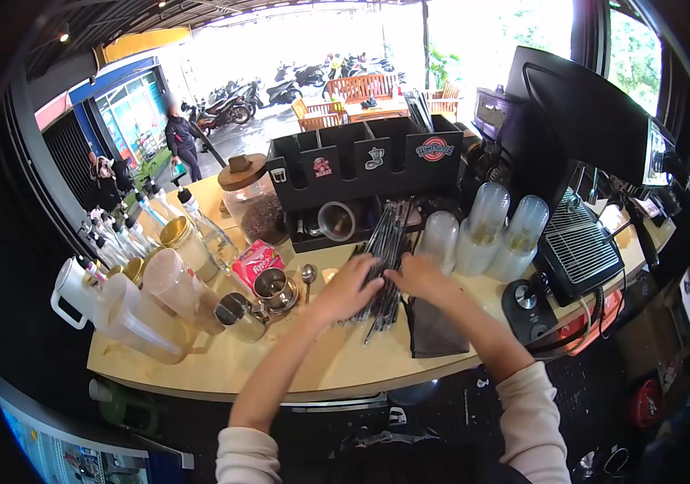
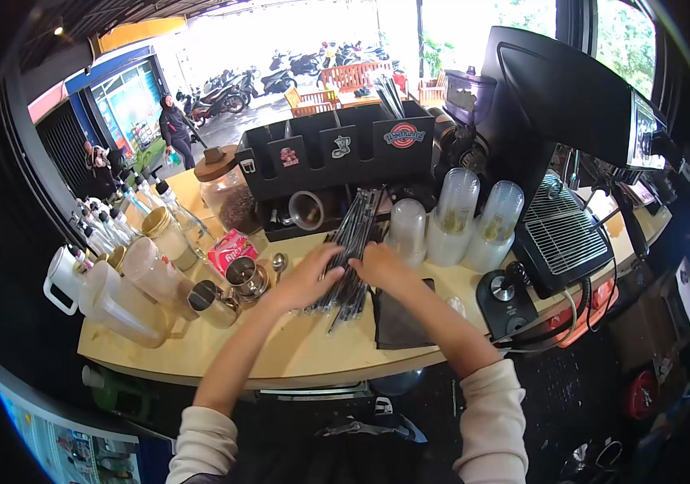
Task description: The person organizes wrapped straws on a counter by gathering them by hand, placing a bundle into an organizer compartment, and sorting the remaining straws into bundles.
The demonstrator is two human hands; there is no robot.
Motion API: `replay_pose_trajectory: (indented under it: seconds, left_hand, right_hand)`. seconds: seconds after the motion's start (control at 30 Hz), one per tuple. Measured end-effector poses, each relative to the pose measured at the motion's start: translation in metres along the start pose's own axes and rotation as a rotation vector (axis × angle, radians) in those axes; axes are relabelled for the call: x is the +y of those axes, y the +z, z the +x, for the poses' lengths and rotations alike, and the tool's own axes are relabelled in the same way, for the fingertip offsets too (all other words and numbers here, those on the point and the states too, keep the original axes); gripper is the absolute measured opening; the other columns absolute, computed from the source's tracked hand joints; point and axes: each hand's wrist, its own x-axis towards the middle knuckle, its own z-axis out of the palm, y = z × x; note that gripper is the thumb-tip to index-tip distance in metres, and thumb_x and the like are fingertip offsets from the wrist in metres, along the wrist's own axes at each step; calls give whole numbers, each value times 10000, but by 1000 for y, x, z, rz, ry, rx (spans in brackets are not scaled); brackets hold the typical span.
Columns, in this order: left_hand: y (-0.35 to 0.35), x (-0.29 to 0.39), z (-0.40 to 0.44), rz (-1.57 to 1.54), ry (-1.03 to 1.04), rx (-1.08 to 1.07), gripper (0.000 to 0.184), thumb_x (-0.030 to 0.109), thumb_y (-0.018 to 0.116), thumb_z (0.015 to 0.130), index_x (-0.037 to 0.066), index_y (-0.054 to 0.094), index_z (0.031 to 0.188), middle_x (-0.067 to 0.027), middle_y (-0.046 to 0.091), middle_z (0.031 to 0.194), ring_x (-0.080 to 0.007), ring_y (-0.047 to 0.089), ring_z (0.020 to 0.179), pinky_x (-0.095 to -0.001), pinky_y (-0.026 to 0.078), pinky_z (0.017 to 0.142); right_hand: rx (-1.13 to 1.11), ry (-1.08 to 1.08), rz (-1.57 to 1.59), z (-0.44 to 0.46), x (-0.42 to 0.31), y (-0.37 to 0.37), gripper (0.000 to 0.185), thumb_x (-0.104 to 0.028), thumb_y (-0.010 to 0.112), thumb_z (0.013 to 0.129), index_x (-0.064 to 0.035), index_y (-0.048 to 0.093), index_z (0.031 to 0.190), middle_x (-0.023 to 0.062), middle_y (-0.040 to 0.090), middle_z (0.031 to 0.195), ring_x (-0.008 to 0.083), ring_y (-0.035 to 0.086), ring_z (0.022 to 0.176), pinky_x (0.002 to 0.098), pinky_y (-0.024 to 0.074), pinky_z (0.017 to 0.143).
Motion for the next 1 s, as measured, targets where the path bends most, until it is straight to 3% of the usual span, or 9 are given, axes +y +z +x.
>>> replay_pose_trajectory:
  seconds: [0.13, 0.23, 0.3, 0.4, 0.63, 0.7, 0.73, 0.87, 1.0]
  left_hand:
    - [31, -17, -16, 187, -65, 18, 432, 237, 479, 841, -2, 373, 1185, -220, 361, 1236, -353, 374, 1143, -387, 311, 960]
    - [35, -26, -18, 205, -35, 142, 444, 171, 517, 804, -26, 371, 1174, -248, 363, 1218, -387, 373, 1124, -403, 328, 944]
    - [35, -34, -15, 245, -120, 330, 466, 163, 538, 787, -43, 365, 1168, -262, 371, 1202, -391, 379, 1116, -409, 335, 936]
    - [38, -46, -11, 278, -280, 192, 518, 229, 521, 802, -77, 342, 1179, -282, 404, 1174, -404, 392, 1102, -411, 339, 930]
    - [33, -41, 22, 189, -415, 37, 585, 392, 390, 836, -125, 399, 1111, -300, 491, 1078, -408, 452, 1038, -416, 369, 898]
    - [32, -43, 31, 25, -405, -86, 620, 427, 420, 814, -122, 407, 1100, -298, 501, 1060, -398, 469, 1034, -396, 373, 900]
    - [39, -49, 36, 55, -385, -27, 515, 400, 501, 778, -44, 492, 1039, -258, 551, 973, -367, 542, 927, -389, 415, 813]
    - [48, -56, 53, 176, -347, -94, 574, 363, 630, 665, -56, 478, 1026, -235, 572, 931, -347, 570, 881, -377, 452, 777]
    - [31, -23, 58, 169, -489, -175, 751, 361, 761, 488, -93, 463, 1007, -254, 564, 969, -337, 568, 917, -366, 459, 791]
  right_hand:
    - [111, 148, 2, 5, -19, 41, 668, -341, 556, 776, 78, 250, 1196, 261, 469, 1049, 399, 541, 914, 442, 460, 741]
    - [127, 199, 95, -1, -31, 44, 737, -351, 560, 769, 64, 199, 1261, 298, 402, 1149, 419, 503, 972, 450, 434, 798]
    - [159, 199, 97, -1, -31, 51, 784, -333, 579, 750, 48, 147, 1281, 292, 401, 1141, 424, 496, 974, 451, 428, 810]
    - [186, 193, 187, -6, -36, 49, 835, -286, 596, 728, 49, 78, 1291, 313, 398, 1132, 428, 481, 992, 448, 421, 825]
    - [309, 93, 323, 8, -1, 77, 740, -235, 559, 758, 96, 132, 1264, 302, 394, 1133, 430, 462, 1011, 440, 392, 864]
    - [205, 175, 648, 10, 8, 80, 639, -251, 519, 784, 114, 239, 1227, 319, 405, 1135, 429, 424, 1064, 443, 338, 919]
    - [213, 171, 653, 9, 11, 80, 601, -242, 506, 787, 113, 274, 1213, 314, 425, 1118, 407, 454, 1043, 426, 375, 883]
    - [47, 212, 947, -1, 10, 69, 522, -147, 456, 772, 62, 306, 1226, 215, 500, 1030, 236, 578, 813, 325, 503, 637]
    - [27, 211, 1204, 1, 14, 70, 503, -115, 440, 796, -31, 232, 1246, 127, 470, 990, 229, 555, 801, 384, 503, 707]
